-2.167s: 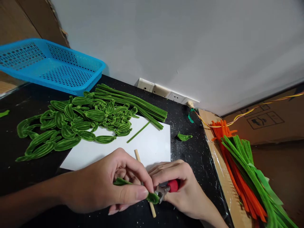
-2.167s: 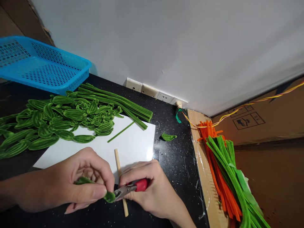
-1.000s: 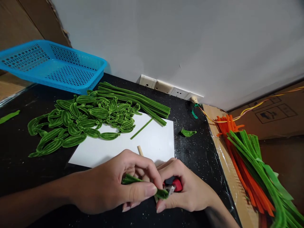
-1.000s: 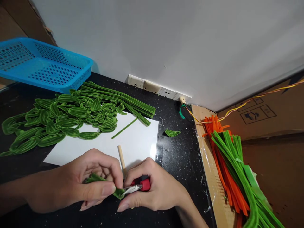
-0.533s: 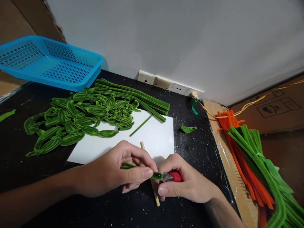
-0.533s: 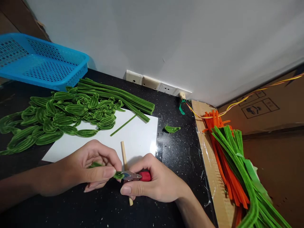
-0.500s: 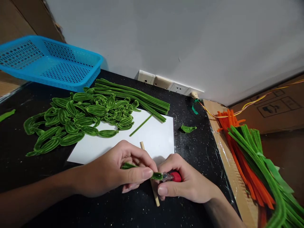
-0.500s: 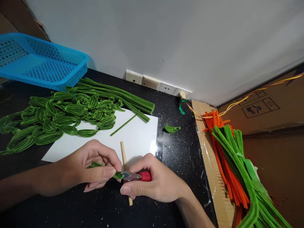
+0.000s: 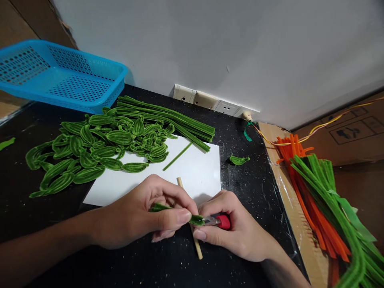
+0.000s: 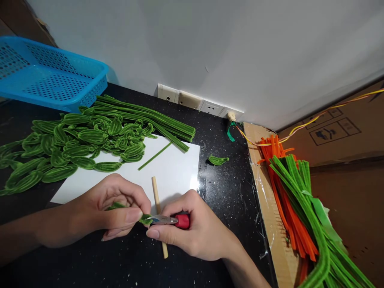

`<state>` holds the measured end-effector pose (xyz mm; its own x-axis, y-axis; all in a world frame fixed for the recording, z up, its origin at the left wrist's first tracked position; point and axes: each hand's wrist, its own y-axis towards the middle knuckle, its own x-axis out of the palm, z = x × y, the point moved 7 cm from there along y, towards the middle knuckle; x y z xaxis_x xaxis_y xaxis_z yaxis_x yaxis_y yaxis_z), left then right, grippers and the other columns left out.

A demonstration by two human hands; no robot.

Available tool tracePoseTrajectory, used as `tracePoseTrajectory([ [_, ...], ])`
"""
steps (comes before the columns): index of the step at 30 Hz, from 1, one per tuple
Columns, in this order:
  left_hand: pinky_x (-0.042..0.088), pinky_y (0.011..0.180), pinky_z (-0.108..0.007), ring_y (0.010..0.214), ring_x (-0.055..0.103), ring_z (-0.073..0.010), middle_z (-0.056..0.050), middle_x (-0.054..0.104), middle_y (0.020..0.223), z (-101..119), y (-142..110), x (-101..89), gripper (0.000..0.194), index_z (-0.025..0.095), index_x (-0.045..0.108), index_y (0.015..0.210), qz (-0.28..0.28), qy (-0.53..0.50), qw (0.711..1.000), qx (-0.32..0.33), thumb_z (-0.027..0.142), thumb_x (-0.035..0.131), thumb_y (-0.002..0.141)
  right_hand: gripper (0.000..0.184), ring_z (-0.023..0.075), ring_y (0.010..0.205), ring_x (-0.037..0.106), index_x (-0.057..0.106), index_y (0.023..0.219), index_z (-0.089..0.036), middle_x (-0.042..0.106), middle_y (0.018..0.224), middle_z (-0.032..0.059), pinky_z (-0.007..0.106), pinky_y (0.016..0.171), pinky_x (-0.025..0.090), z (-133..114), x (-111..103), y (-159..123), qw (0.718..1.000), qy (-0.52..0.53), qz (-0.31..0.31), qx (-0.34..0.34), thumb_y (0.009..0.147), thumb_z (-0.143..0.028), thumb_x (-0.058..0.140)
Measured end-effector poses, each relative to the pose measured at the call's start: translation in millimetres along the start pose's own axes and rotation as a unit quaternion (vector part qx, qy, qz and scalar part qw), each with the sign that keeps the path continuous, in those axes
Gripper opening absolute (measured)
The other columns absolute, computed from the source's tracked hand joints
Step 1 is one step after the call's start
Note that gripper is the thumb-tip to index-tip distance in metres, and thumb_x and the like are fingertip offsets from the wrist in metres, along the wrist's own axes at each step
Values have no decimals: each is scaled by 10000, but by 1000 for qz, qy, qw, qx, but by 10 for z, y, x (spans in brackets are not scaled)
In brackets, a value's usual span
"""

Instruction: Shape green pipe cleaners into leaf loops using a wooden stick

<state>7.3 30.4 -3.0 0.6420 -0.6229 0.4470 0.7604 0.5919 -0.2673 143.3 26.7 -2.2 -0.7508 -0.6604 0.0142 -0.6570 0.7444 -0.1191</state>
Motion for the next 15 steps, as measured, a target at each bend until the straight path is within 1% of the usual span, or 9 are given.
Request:
tracePoseTrajectory([
  [4, 374, 485, -159, 515, 437, -61, 40, 516, 592, 15, 4, 0, 190, 109, 737, 987, -4, -1, 1000, 0, 288, 675, 982, 454, 47, 523, 288, 511, 570, -144, 363, 559, -78, 219, 480, 220, -8, 5, -11, 1000, 0, 11, 1, 833, -281, 854],
  [8, 376, 501, -160, 521, 435, -58, 43, 513, 593, 10, 8, -6, 184, 118, 734, 995, -3, -5, 1000, -3, 289, 667, 992, 447, 55, 538, 293, 502, 574, -151, 362, 576, -78, 227, 495, 228, 2, 7, -15, 1000, 5, 12, -5, 838, -268, 844],
  [12, 384, 512, -174, 499, 420, -54, 52, 506, 580, 7, 9, -4, 159, 123, 726, 1003, -5, -21, 1000, 5, 269, 662, 995, 368, 69, 566, 330, 560, 629, -152, 419, 617, -65, 242, 522, 254, 42, -9, -17, 1000, -2, 9, 10, 862, -276, 816],
  [15, 377, 503, -181, 491, 418, -57, 50, 507, 578, 4, 9, -10, 156, 122, 726, 1000, -4, -26, 1000, 6, 265, 664, 993, 370, 74, 579, 334, 566, 630, -151, 428, 631, -60, 250, 534, 260, 52, -8, -14, 1000, -4, 1, 22, 868, -291, 813],
])
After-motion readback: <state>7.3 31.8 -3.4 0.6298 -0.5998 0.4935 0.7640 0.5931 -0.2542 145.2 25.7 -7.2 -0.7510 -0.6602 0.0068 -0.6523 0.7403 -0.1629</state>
